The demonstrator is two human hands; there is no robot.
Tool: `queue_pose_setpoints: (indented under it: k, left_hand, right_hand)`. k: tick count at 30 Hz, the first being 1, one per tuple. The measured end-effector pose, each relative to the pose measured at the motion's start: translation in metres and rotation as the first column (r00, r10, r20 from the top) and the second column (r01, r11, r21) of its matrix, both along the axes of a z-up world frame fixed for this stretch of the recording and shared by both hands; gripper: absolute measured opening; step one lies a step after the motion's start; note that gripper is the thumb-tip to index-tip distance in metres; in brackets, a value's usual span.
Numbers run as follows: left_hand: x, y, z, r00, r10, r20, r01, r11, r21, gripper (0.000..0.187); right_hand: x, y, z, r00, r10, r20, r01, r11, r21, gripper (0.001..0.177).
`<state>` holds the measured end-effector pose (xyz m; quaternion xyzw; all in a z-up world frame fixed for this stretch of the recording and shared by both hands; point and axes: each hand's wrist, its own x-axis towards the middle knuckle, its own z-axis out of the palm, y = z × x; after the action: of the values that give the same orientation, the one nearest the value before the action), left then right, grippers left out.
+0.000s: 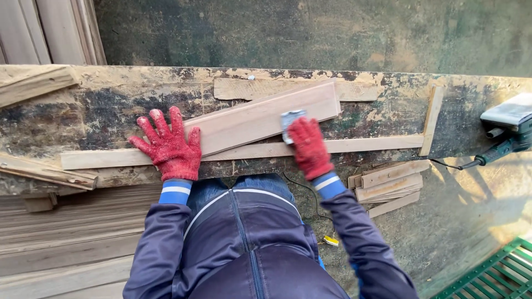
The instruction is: Sanding a piece of wood by hand using a piece of sandpaper.
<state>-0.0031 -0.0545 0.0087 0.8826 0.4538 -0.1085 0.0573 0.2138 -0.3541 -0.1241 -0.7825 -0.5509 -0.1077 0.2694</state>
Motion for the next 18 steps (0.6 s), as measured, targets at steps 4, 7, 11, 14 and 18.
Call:
queue_pose_setpoints:
  k: [4, 7, 11, 14, 18]
  left_hand:
    - [-0.003, 0.003, -0.005, 0.996, -0.055, 0.064, 0.054, 0.998, 0.017, 0.073]
    - [-0.004, 0.003, -0.012, 0.995, -0.066, 0.081, 0.064, 0.998, 0.022, 0.072]
    - [-0.006, 0.005, -0.01, 0.996, -0.077, 0.038, 0.075, 0.996, 0.041, 0.071]
    - [-0.011, 0.003, -0.017, 0.996, -0.084, 0.033, 0.083, 0.996, 0.041, 0.072]
    - [-0.01, 0.005, -0.015, 0.997, -0.071, 0.041, 0.07, 0.997, 0.031, 0.069]
  right_hand:
    - [0.051, -0.043, 0.0, 0.991, 0.003, 0.135, 0.004, 0.999, -0.046, 0.039]
    - [0.014, 0.002, -0.003, 0.994, 0.069, 0.088, -0.068, 0.998, -0.018, 0.028]
    - [-0.007, 0.039, 0.013, 0.961, 0.272, 0.056, -0.274, 0.961, 0.044, 0.016]
    - [0.057, -0.004, 0.067, 0.965, 0.22, 0.144, -0.201, 0.97, -0.139, 0.009]
    - [0.081, -0.036, 0.042, 0.969, 0.144, 0.202, -0.101, 0.973, -0.209, 0.02]
